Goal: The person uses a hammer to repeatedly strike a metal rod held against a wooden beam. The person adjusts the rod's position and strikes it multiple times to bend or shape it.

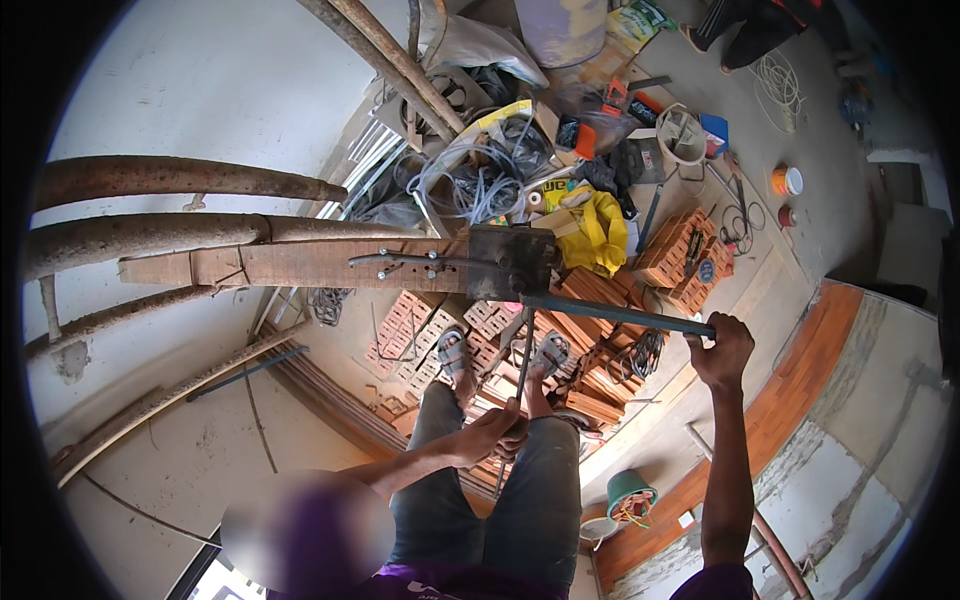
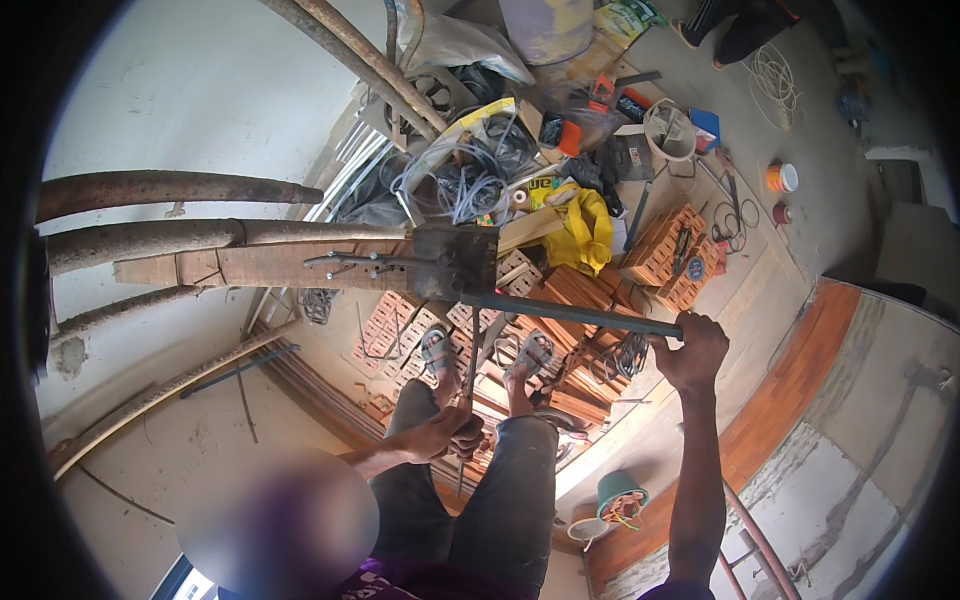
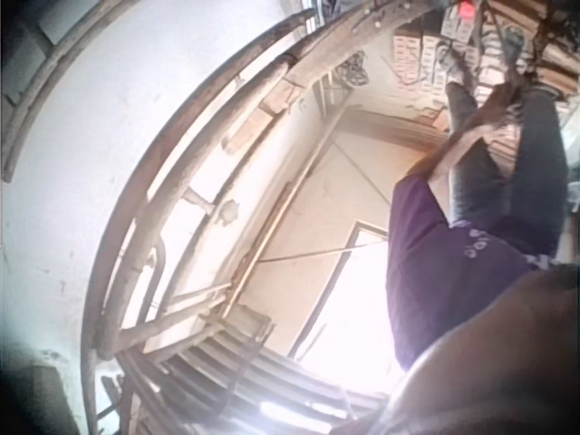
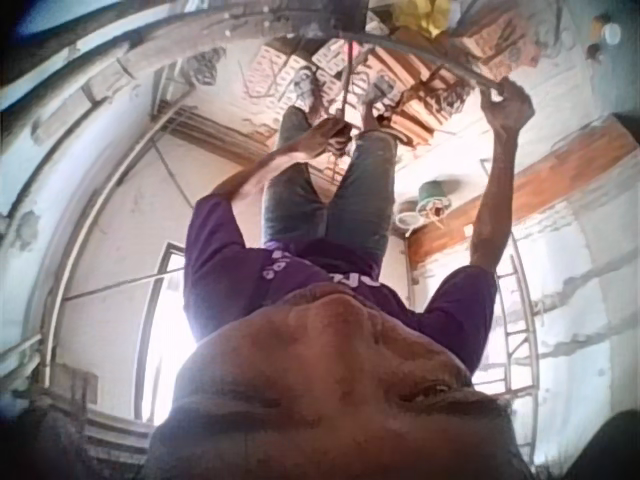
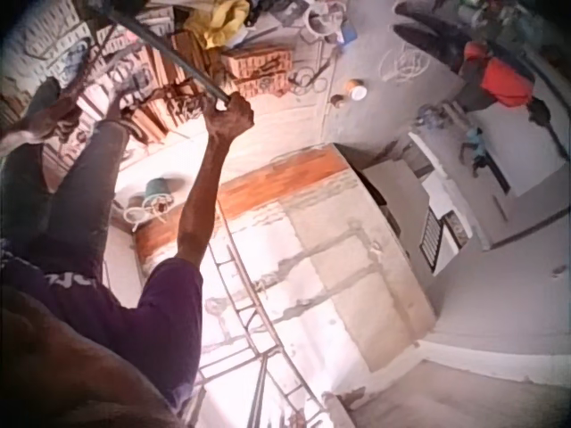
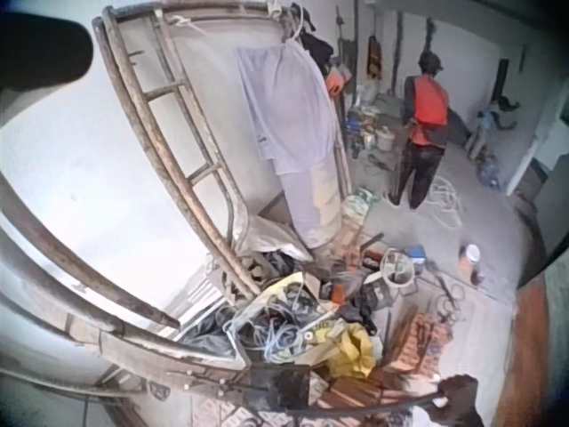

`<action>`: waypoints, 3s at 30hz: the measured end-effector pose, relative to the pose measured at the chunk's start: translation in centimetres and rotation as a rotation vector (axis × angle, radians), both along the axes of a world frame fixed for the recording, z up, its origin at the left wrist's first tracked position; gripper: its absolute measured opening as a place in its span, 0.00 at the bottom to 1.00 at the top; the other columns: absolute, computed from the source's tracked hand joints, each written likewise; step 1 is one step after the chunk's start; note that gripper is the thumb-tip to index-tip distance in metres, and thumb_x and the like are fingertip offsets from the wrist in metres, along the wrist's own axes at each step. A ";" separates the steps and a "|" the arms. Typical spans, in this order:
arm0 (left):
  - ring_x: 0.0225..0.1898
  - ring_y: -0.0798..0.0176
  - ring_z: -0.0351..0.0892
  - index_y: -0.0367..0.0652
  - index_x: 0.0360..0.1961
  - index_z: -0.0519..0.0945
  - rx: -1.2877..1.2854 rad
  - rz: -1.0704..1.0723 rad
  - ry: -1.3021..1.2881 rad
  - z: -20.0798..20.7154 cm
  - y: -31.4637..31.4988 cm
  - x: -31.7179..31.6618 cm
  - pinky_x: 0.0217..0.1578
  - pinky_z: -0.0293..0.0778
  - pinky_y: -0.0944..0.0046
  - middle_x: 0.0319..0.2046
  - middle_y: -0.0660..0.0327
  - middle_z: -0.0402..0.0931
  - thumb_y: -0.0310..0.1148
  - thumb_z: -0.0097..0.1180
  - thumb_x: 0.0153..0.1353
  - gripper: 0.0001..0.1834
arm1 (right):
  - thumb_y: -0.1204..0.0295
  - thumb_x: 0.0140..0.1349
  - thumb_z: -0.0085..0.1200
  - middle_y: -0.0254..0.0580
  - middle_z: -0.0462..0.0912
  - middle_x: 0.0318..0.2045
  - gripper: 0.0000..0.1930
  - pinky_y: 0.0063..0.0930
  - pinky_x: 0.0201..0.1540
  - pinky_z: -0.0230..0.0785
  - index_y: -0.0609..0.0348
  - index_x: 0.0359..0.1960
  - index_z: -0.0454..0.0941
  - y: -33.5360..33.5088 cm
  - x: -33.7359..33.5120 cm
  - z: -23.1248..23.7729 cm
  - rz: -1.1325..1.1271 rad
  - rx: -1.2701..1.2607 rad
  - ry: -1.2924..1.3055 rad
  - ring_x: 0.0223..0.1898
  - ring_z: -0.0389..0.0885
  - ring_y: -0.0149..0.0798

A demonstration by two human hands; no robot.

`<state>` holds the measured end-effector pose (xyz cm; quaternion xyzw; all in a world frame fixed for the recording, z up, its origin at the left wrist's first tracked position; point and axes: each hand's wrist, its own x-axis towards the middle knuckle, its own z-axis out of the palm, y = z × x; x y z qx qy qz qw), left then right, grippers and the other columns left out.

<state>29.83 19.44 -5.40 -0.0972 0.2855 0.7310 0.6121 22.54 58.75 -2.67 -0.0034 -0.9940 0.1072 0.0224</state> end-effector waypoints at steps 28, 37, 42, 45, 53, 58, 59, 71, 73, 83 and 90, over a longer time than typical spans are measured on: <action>0.37 0.68 0.78 0.36 0.49 0.74 -0.278 0.280 0.060 5.9 1.0 1.7 0.41 0.76 0.65 0.34 0.60 0.76 0.39 0.46 0.72 0.16 | 0.66 0.49 0.66 0.39 0.72 0.16 0.14 0.41 0.25 0.61 0.53 0.17 0.71 -1.9 -0.1 11.5 -0.080 0.199 0.150 0.21 0.73 0.46; 0.39 0.68 0.78 0.33 0.49 0.76 -0.450 0.153 0.358 7.6 -3.0 2.0 0.41 0.73 0.67 0.38 0.58 0.78 0.41 0.53 0.69 0.19 | 0.58 0.58 0.61 0.42 0.73 0.14 0.19 0.45 0.23 0.61 0.51 0.15 0.70 -2.7 6.2 5.8 -0.250 0.171 0.037 0.19 0.74 0.50; 0.40 0.70 0.75 0.35 0.52 0.73 -0.370 0.265 0.311 6.7 -1.5 2.7 0.41 0.70 0.67 0.38 0.60 0.76 0.43 0.49 0.71 0.21 | 0.61 0.58 0.61 0.43 0.74 0.16 0.17 0.45 0.24 0.60 0.54 0.16 0.72 -1.6 2.2 7.2 -0.183 0.200 0.081 0.21 0.74 0.50; 0.39 0.69 0.72 0.35 0.49 0.74 -0.431 0.251 0.408 5.4 -0.6 3.3 0.42 0.69 0.66 0.34 0.62 0.73 0.43 0.47 0.72 0.19 | 0.60 0.58 0.61 0.43 0.74 0.16 0.17 0.45 0.24 0.60 0.54 0.16 0.72 -1.0 1.2 7.7 -0.141 0.142 0.020 0.21 0.74 0.49; 0.37 0.68 0.69 0.36 0.48 0.74 -0.597 0.156 0.662 7.2 0.1 2.2 0.39 0.69 0.64 0.30 0.64 0.67 0.45 0.42 0.74 0.21 | 0.67 0.53 0.63 0.41 0.71 0.17 0.13 0.45 0.27 0.58 0.53 0.18 0.71 0.6 -0.7 8.1 -0.017 0.090 0.267 0.24 0.72 0.50; 0.40 0.65 0.79 0.35 0.48 0.78 -0.591 0.178 0.687 6.9 -0.1 2.2 0.44 0.71 0.63 0.37 0.56 0.80 0.49 0.47 0.71 0.25 | 0.69 0.57 0.59 0.49 0.78 0.19 0.08 0.41 0.26 0.66 0.60 0.25 0.78 -2.5 7.3 3.2 -0.083 -0.476 -0.221 0.21 0.77 0.51; 0.40 0.64 0.79 0.36 0.49 0.78 -0.602 0.141 0.720 7.5 0.5 1.4 0.45 0.71 0.63 0.38 0.56 0.80 0.50 0.48 0.70 0.25 | 0.68 0.57 0.60 0.48 0.78 0.18 0.08 0.38 0.24 0.66 0.60 0.26 0.82 -4.7 10.9 1.9 -0.173 -0.633 -0.412 0.19 0.78 0.45; 0.40 0.54 0.80 0.39 0.40 0.82 -1.057 0.356 1.321 8.7 -4.0 -5.9 0.44 0.73 0.56 0.34 0.53 0.81 0.29 0.63 0.58 0.10 | 0.79 0.51 0.66 0.36 0.74 0.14 0.11 0.24 0.20 0.63 0.63 0.21 0.74 -25.4 17.7 1.4 -0.229 -1.176 -0.081 0.15 0.69 0.27; 0.48 0.46 0.69 0.45 0.46 0.79 -1.419 0.201 1.816 11.2 -5.6 -11.7 0.48 0.66 0.49 0.48 0.54 0.74 0.29 0.64 0.50 0.19 | 0.79 0.51 0.65 0.37 0.72 0.13 0.10 0.26 0.19 0.63 0.62 0.21 0.73 -24.7 17.4 1.6 -0.194 -1.153 -0.003 0.14 0.69 0.28; 0.62 0.54 0.66 0.44 0.33 0.82 -1.253 -0.157 2.211 12.7 -6.4 -20.2 0.63 0.60 0.42 0.51 0.59 0.75 0.30 0.65 0.50 0.08 | 0.80 0.56 0.60 0.39 0.77 0.18 0.16 0.30 0.19 0.61 0.56 0.17 0.64 -24.0 17.6 0.9 0.005 -0.988 0.051 0.15 0.71 0.34; 0.39 0.49 0.79 0.38 0.37 0.75 -1.066 -0.067 1.884 16.7 -8.3 -18.3 0.38 0.74 0.54 0.33 0.51 0.77 0.28 0.57 0.59 0.07 | 0.76 0.54 0.63 0.42 0.70 0.13 0.19 0.34 0.17 0.59 0.55 0.14 0.64 -17.1 12.6 4.1 0.105 -0.892 -0.004 0.13 0.70 0.42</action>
